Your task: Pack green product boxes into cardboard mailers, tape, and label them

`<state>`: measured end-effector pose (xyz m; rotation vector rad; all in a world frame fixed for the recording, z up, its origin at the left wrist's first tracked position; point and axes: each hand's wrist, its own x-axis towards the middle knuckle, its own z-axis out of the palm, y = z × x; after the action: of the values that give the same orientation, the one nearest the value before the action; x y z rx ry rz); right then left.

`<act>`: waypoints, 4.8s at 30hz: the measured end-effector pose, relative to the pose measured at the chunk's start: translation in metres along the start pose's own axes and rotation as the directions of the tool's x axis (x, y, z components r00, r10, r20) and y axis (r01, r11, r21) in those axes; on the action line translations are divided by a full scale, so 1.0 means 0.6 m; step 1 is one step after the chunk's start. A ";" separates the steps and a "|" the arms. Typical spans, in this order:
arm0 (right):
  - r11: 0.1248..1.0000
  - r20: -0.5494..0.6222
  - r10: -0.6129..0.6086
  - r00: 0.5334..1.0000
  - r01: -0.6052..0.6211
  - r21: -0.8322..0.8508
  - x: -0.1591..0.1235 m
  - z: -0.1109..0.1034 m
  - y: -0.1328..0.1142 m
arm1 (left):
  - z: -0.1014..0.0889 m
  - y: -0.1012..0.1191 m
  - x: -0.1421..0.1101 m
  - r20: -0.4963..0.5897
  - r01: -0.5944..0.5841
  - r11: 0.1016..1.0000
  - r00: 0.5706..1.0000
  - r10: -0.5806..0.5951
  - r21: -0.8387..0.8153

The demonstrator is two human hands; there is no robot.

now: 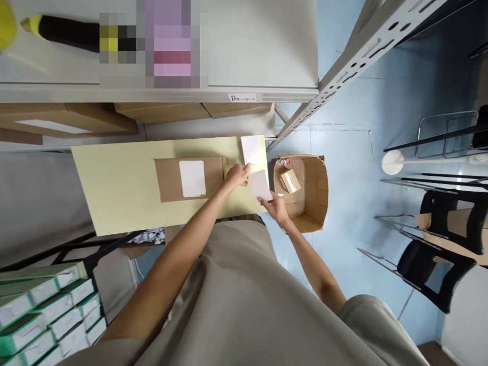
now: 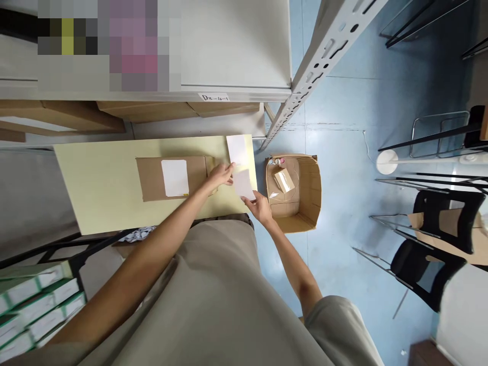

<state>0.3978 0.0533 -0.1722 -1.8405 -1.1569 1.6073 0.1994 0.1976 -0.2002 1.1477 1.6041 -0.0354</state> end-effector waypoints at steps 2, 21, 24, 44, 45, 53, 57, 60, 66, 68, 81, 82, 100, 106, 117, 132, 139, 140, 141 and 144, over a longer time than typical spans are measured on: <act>0.993 0.007 -0.059 0.998 0.058 0.102 -0.001 0.015 -0.038 | -0.007 -0.014 -0.056 0.088 -0.059 0.966 0.993 0.083 -0.254; 0.911 -0.010 -0.292 0.956 0.281 0.303 -0.051 0.203 -0.254 | -0.257 -0.199 -0.356 -0.388 -0.563 0.680 0.824 0.413 -0.471; 0.900 0.054 -0.359 0.932 0.331 0.283 -0.075 0.233 -0.295 | -0.286 -0.244 -0.364 -0.409 -0.571 0.646 0.819 0.403 -0.507; 0.877 0.127 -0.470 0.873 0.447 0.176 -0.178 0.376 -0.421 | -0.374 -0.282 -0.474 -0.584 -0.806 0.564 0.373 0.721 0.182; 0.873 0.134 -0.480 0.867 0.457 0.173 -0.181 0.374 -0.423 | -0.373 -0.279 -0.475 -0.574 -0.826 0.547 0.384 0.723 0.135; 0.806 0.137 -0.591 0.795 0.574 0.145 -0.196 0.354 -0.431 | -0.356 -0.248 -0.489 -0.588 -0.877 0.439 0.464 0.663 -0.197; 0.797 0.113 -0.603 0.789 0.591 0.125 -0.201 0.335 -0.430 | -0.343 -0.228 -0.491 -0.600 -0.884 0.408 0.457 0.656 -0.226; 0.798 0.099 -0.601 0.793 0.592 0.113 -0.200 0.318 -0.429 | -0.330 -0.214 -0.489 -0.607 -0.876 0.444 0.459 0.649 -0.188; 0.775 0.007 -0.622 0.783 0.613 0.153 -0.194 0.281 -0.423 | -0.311 -0.194 -0.487 -0.615 -0.882 0.461 0.416 0.670 -0.096; 0.778 -0.025 -0.610 0.792 0.605 0.168 -0.192 0.274 -0.421 | -0.304 -0.186 -0.488 -0.612 -0.883 0.463 0.411 0.676 -0.082; 0.869 -0.180 -0.421 0.889 0.452 0.201 -0.169 0.228 -0.396 | -0.317 -0.170 -0.484 -0.725 -0.784 0.491 0.583 0.368 -0.381; 0.865 -0.183 -0.429 0.885 0.460 0.198 -0.168 0.222 -0.396 | -0.326 -0.177 -0.483 -0.665 -0.748 0.489 0.644 0.377 -0.448; 0.872 -0.118 -0.461 0.880 0.473 0.122 -0.160 0.221 -0.414 | -0.359 -0.191 -0.509 -0.495 -0.730 0.524 0.683 0.537 -0.440; 0.871 -0.079 -0.469 0.880 0.476 0.124 -0.157 0.228 -0.413 | -0.362 -0.198 -0.506 -0.484 -0.722 0.538 0.691 0.536 -0.435; 0.875 -0.102 -0.481 0.870 0.485 0.010 -0.143 0.273 -0.403 | -0.357 -0.201 -0.496 -0.453 -0.718 0.546 0.696 0.557 -0.432; 0.814 0.054 -0.578 0.814 0.580 -0.031 -0.190 0.352 -0.449 | -0.368 -0.260 -0.478 -0.463 -0.762 0.602 0.634 0.619 -0.239; 0.886 0.087 -0.454 0.887 0.460 -0.066 -0.196 0.404 -0.440 | -0.394 -0.403 -0.393 -0.530 -0.482 0.868 0.771 0.352 -0.124; 0.897 0.091 -0.433 0.897 0.439 -0.053 -0.198 0.414 -0.438 | -0.401 -0.430 -0.380 -0.533 -0.418 0.900 0.792 0.297 -0.120; 0.907 0.091 -0.414 0.906 0.419 -0.039 -0.200 0.423 -0.436 | -0.408 -0.458 -0.368 -0.539 -0.358 0.927 0.806 0.244 -0.115; 0.927 0.073 -0.374 0.924 0.374 0.017 -0.205 0.449 -0.434 | -0.439 -0.549 -0.337 -0.598 -0.222 0.968 0.794 0.112 -0.113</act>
<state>0.0649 0.0462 0.0395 -1.4538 -1.4368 1.4616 -0.2324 0.0402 -0.1126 1.2219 1.9850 0.6330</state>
